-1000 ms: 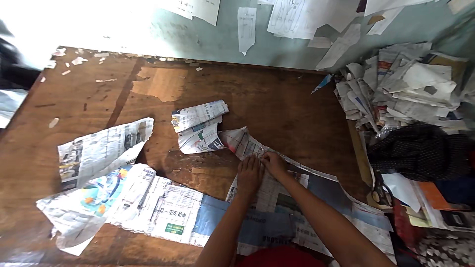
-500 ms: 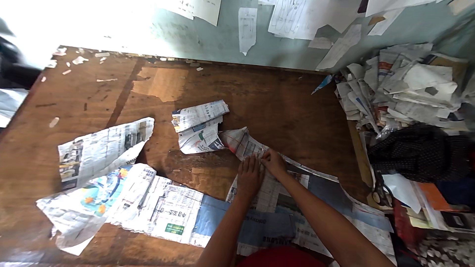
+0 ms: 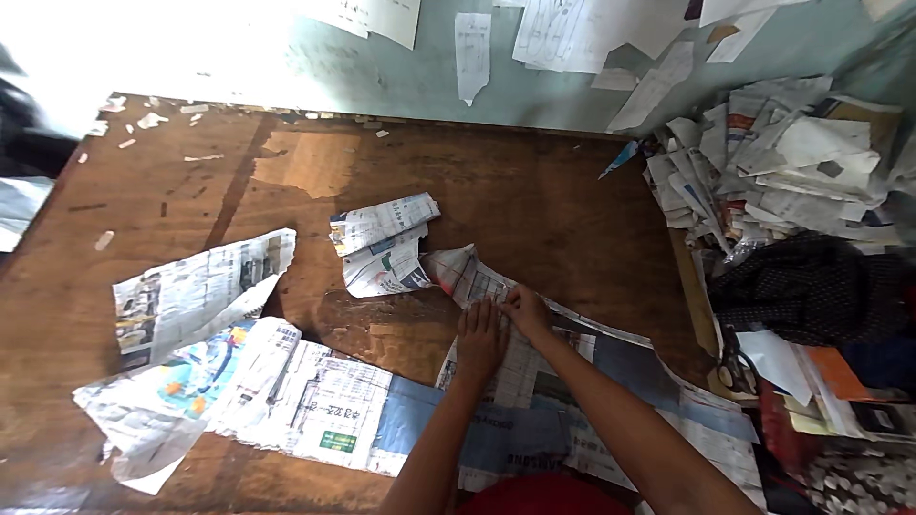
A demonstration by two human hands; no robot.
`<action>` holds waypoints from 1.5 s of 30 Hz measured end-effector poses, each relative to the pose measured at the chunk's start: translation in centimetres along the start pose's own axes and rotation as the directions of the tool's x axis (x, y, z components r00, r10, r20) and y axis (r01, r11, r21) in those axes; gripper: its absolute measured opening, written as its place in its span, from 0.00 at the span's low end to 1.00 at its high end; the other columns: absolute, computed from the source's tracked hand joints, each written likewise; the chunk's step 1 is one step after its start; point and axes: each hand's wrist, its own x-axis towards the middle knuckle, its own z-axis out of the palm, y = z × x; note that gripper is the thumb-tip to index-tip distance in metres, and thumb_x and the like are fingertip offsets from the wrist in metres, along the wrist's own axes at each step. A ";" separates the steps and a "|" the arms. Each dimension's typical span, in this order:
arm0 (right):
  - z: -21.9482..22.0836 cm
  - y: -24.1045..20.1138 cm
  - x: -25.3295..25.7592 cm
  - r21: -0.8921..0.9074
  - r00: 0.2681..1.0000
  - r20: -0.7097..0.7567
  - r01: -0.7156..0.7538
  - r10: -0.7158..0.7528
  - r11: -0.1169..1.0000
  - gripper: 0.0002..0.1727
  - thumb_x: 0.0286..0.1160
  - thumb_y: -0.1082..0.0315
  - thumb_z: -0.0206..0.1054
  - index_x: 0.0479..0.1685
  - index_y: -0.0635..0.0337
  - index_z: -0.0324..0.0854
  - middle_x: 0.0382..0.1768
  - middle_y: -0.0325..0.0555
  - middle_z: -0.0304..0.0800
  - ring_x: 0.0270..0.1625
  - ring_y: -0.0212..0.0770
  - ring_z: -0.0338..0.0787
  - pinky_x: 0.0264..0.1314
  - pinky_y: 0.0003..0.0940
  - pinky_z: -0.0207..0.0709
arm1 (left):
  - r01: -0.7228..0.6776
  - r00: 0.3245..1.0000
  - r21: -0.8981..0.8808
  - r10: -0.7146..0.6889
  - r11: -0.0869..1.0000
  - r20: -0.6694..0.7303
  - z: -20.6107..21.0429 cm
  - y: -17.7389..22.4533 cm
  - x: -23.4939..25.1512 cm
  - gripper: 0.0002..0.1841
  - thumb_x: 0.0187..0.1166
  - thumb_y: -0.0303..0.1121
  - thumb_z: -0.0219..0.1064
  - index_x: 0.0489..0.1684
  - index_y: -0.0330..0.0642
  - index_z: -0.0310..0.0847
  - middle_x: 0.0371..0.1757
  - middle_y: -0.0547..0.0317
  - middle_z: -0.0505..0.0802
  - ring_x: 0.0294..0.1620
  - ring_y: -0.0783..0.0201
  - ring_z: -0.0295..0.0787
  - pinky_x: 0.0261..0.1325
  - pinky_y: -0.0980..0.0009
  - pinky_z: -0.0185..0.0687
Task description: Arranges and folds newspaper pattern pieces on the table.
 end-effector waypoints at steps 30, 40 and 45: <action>-2.5 21.9 -16.3 -0.190 0.783 -0.620 -0.083 -0.054 0.978 0.38 0.86 0.43 0.56 0.87 0.62 0.68 0.88 0.68 0.62 0.90 0.67 0.61 0.92 0.66 0.50 | -0.139 0.960 -0.113 0.162 0.984 0.230 -0.3 1.1 1.2 0.49 0.82 0.71 0.42 0.92 0.39 0.57 0.90 0.30 0.62 0.91 0.28 0.54 0.89 0.32 0.45; -0.5 25.4 -20.5 -0.119 0.759 -0.649 -0.177 0.058 0.977 0.37 0.86 0.41 0.55 0.88 0.54 0.68 0.89 0.64 0.60 0.93 0.64 0.57 0.91 0.69 0.47 | -0.194 0.941 -0.072 0.206 0.978 0.270 -1.6 -5.6 3.4 0.50 0.81 0.72 0.37 0.94 0.39 0.53 0.91 0.29 0.60 0.92 0.27 0.50 0.89 0.31 0.41; -0.9 26.1 -18.9 -0.144 0.747 -0.663 -0.188 0.046 0.972 0.39 0.87 0.38 0.51 0.89 0.54 0.67 0.90 0.63 0.59 0.93 0.63 0.55 0.92 0.68 0.46 | -0.183 0.945 -0.022 0.182 0.983 0.272 -2.5 -8.3 3.6 0.51 0.80 0.72 0.34 0.93 0.37 0.53 0.90 0.25 0.59 0.91 0.25 0.49 0.89 0.33 0.43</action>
